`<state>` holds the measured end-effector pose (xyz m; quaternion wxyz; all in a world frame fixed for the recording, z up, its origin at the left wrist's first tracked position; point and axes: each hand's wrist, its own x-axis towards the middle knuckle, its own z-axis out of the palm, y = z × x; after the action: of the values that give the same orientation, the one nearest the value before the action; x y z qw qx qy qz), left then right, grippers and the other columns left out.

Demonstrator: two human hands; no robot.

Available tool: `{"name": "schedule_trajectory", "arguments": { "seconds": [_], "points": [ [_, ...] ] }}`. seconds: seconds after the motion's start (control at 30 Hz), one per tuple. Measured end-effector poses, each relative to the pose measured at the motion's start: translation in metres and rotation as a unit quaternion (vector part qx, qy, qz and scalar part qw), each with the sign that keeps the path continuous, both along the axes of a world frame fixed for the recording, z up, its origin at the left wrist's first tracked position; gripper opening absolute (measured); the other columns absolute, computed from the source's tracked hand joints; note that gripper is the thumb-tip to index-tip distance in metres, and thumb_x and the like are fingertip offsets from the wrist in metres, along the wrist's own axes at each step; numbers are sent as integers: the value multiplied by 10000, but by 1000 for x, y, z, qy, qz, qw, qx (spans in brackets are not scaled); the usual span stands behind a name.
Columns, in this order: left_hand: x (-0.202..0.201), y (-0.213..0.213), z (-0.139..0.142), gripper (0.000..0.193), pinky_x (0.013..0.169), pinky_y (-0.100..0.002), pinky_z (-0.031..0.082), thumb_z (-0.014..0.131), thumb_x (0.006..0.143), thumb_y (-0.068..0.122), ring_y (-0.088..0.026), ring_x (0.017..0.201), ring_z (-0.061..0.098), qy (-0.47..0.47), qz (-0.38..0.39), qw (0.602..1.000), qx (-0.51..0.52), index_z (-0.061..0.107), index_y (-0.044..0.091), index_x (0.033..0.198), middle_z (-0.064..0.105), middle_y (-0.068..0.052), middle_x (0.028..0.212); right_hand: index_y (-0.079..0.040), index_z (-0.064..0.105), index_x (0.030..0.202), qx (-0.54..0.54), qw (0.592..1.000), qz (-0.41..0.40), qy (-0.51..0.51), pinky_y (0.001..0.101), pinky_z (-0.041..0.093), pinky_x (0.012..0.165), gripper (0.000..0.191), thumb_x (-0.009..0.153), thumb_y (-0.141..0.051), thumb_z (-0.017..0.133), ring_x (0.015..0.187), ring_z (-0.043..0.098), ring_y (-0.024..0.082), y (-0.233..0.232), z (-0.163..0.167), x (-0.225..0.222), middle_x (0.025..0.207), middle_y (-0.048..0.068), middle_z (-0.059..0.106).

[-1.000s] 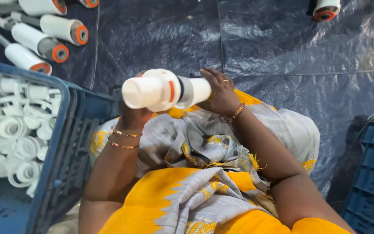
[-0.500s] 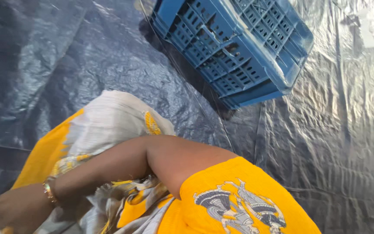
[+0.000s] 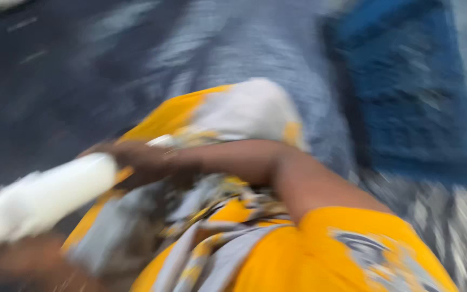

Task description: The person sits on the floor and repeatedly assembles white plastic components with orange rings by hand. They pick up parts from a blue crate, fit them together, and place the assembled units on the floor.

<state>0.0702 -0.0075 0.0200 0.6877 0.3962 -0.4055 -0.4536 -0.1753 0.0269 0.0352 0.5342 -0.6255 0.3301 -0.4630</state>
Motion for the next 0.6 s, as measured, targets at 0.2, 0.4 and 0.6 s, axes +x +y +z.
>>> {"name": "schedule_trajectory", "arguments": {
  "seconds": [0.2,0.4,0.6],
  "points": [
    [35,6,-11,413,988,-441,564,714,1025,202,-260,1041,665,116,-32,992,-44,539,58,1370,680,-150,1092,-92,482,1415,-43,983,-61,170,364,596,965,781,810,-311,926,1143,732,215,5,2,24,1261,107,699],
    [20,11,54,380,1002,-435,567,710,987,184,-230,1027,668,201,-61,978,8,563,58,1314,661,-104,1097,-73,370,1511,-40,970,-5,239,412,545,985,987,735,-332,922,1206,673,311,2,-19,30,1336,177,641],
    [8,15,45,364,997,-412,577,750,1010,209,-201,1016,655,124,-5,992,-6,562,68,1287,654,-91,1067,-59,442,1458,-10,972,-29,234,402,517,1036,962,701,-357,954,1246,648,292,7,-29,31,1334,163,640]
  ]
}}
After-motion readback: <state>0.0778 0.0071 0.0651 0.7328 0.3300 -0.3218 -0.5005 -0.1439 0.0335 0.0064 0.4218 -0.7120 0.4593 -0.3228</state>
